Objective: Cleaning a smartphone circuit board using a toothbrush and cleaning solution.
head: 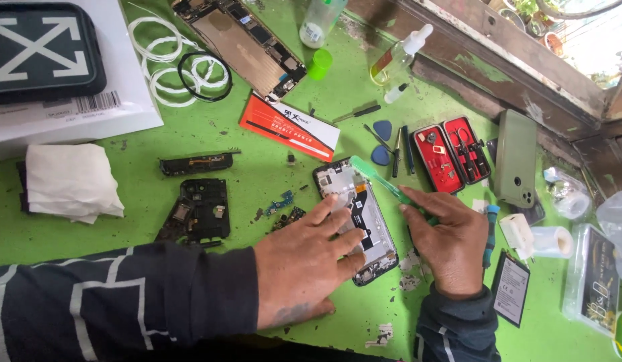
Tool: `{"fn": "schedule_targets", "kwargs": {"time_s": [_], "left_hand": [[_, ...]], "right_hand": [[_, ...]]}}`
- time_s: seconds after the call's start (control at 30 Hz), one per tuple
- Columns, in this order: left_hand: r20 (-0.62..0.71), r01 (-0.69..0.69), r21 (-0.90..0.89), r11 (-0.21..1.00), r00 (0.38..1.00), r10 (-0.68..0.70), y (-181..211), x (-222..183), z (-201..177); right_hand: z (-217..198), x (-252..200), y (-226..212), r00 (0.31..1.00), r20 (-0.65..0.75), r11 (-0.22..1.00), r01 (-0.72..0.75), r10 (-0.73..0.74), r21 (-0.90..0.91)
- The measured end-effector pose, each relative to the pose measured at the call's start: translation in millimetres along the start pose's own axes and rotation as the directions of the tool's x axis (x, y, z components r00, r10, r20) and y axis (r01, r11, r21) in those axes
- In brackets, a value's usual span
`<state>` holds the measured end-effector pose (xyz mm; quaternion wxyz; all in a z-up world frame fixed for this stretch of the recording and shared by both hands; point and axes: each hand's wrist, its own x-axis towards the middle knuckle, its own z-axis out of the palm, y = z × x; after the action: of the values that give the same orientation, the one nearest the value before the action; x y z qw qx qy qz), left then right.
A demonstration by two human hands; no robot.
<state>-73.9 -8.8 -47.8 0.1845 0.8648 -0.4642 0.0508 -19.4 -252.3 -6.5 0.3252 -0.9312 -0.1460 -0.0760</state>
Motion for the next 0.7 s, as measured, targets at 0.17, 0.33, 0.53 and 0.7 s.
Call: {"fn": "schedule_targets", "kwargs": {"time_s": [0.17,0.33,0.53,0.7], "left_hand": [[0.036,-0.013,-0.031,0.999,0.999,0.014,-2.7,-0.4,14.2],[0.014,-0.014,-0.008,1.000,1.000,0.014,-3.2,-0.1,18.4],[0.017,-0.033,-0.035,0.999,0.999,0.034,-5.2,-1.4,19.0],[0.035,-0.033,-0.041,0.999,0.999,0.034,-5.5,-1.4,17.5]], "right_hand": [[-2.1,0.5,-1.4,0.994,0.101,0.998,0.040,-0.044,0.051],[-1.7,1.9,8.6,0.955,0.059,0.942,0.296,-0.290,-0.160],[3.6,4.7,-0.1,0.980,0.122,0.987,0.153,-0.157,0.037],[2.8,5.4,-3.0,0.990,0.098,0.994,0.096,-0.100,0.041]]}}
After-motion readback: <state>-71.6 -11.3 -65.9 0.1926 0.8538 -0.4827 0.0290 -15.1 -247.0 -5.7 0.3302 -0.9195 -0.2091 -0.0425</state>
